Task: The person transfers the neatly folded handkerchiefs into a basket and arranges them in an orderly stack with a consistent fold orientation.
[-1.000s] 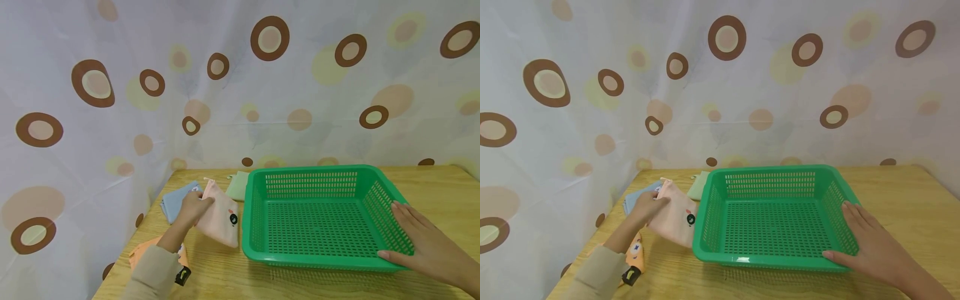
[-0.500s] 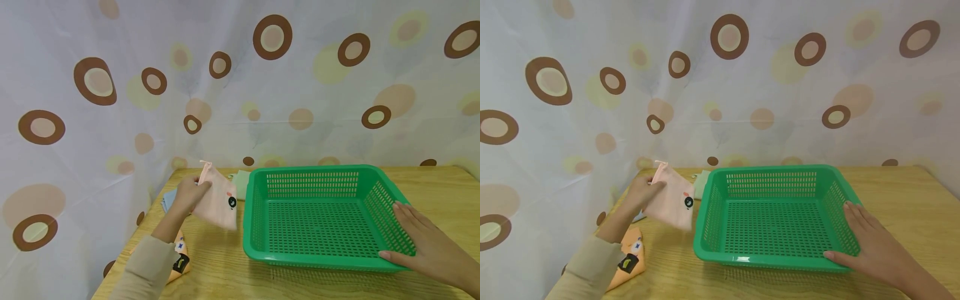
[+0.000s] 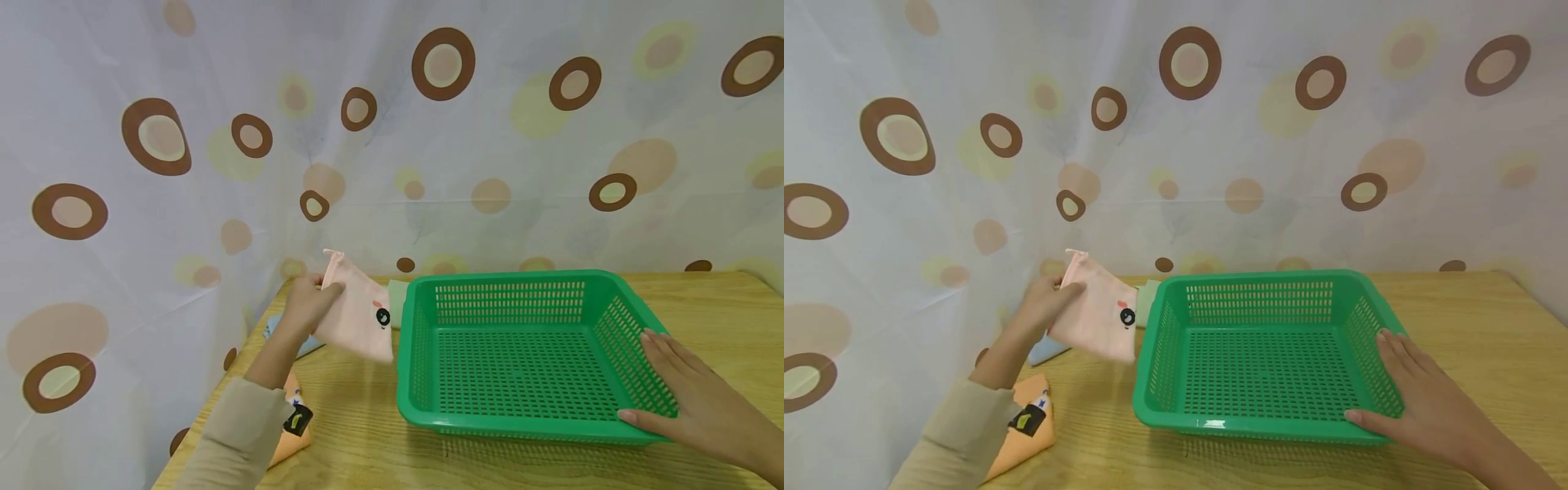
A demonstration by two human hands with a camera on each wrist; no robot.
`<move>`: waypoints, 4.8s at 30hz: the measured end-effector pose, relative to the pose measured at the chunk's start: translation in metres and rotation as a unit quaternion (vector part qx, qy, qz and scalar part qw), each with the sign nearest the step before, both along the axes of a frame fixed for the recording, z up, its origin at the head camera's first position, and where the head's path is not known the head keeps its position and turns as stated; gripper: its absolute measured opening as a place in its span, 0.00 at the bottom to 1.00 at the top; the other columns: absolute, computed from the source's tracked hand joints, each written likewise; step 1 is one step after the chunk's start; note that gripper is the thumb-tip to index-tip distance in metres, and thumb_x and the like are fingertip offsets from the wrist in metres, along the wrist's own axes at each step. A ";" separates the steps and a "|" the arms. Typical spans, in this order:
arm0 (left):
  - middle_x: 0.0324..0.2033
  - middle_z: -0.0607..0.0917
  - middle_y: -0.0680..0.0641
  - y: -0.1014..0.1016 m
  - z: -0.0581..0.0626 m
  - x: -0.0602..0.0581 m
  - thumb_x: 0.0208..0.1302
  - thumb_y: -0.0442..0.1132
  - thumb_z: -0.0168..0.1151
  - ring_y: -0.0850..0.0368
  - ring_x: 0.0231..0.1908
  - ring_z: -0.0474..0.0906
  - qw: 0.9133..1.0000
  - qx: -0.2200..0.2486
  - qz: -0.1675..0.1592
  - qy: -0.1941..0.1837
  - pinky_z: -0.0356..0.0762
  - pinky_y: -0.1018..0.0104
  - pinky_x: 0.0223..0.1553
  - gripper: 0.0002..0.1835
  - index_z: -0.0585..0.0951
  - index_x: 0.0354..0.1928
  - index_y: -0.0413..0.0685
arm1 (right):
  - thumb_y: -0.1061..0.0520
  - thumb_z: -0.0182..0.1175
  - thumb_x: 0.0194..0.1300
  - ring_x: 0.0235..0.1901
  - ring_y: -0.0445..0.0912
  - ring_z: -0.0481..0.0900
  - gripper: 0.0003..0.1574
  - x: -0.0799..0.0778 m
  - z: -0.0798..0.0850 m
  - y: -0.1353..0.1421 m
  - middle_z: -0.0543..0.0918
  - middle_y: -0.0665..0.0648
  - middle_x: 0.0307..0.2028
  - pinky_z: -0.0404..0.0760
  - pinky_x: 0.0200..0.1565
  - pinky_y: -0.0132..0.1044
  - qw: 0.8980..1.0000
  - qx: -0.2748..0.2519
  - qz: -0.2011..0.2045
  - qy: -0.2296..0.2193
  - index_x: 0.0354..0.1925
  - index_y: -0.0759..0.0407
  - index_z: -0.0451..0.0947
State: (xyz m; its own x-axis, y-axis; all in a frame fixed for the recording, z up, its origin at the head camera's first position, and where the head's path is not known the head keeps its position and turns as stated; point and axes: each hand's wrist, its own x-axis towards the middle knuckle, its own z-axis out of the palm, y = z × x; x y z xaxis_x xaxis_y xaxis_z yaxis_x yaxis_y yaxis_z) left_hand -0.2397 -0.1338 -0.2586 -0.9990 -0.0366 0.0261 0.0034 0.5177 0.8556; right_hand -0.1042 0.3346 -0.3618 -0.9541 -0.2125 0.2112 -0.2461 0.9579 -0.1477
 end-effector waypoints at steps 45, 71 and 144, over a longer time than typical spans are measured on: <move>0.18 0.76 0.56 0.040 -0.017 0.000 0.67 0.38 0.51 0.65 0.18 0.74 0.962 0.241 -0.094 -0.085 0.74 0.73 0.21 0.16 0.74 0.49 0.31 | 0.40 0.63 0.56 0.70 0.53 0.17 0.66 0.001 0.000 -0.001 0.35 0.72 0.71 0.13 0.65 0.49 1.000 -0.006 -0.001 0.005 0.70 0.71 0.33; 0.20 0.77 0.55 0.074 -0.040 0.012 0.68 0.39 0.52 0.65 0.20 0.74 0.955 0.258 -0.110 -0.093 0.74 0.73 0.22 0.14 0.76 0.47 0.34 | 0.40 0.63 0.56 0.70 0.57 0.20 0.67 0.000 -0.001 0.000 0.35 0.72 0.71 0.16 0.65 0.54 1.000 -0.016 -0.001 -0.001 0.70 0.71 0.33; 0.35 0.79 0.39 0.146 -0.077 0.046 0.70 0.32 0.43 0.53 0.36 0.78 0.960 0.146 -0.188 -0.145 0.78 0.63 0.36 0.13 0.71 0.49 0.28 | 0.40 0.63 0.56 0.70 0.56 0.19 0.66 0.001 -0.001 0.000 0.36 0.72 0.71 0.15 0.66 0.51 1.000 -0.017 -0.005 -0.003 0.70 0.70 0.33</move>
State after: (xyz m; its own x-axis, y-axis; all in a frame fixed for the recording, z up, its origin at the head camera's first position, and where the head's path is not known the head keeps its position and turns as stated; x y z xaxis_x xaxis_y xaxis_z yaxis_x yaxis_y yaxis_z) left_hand -0.1937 0.0121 -0.3355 -0.9067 0.3649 -0.2115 -0.1170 0.2642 0.9573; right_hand -0.1032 0.3347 -0.3625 -0.9574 -0.1950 0.2129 -0.2348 0.9551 -0.1810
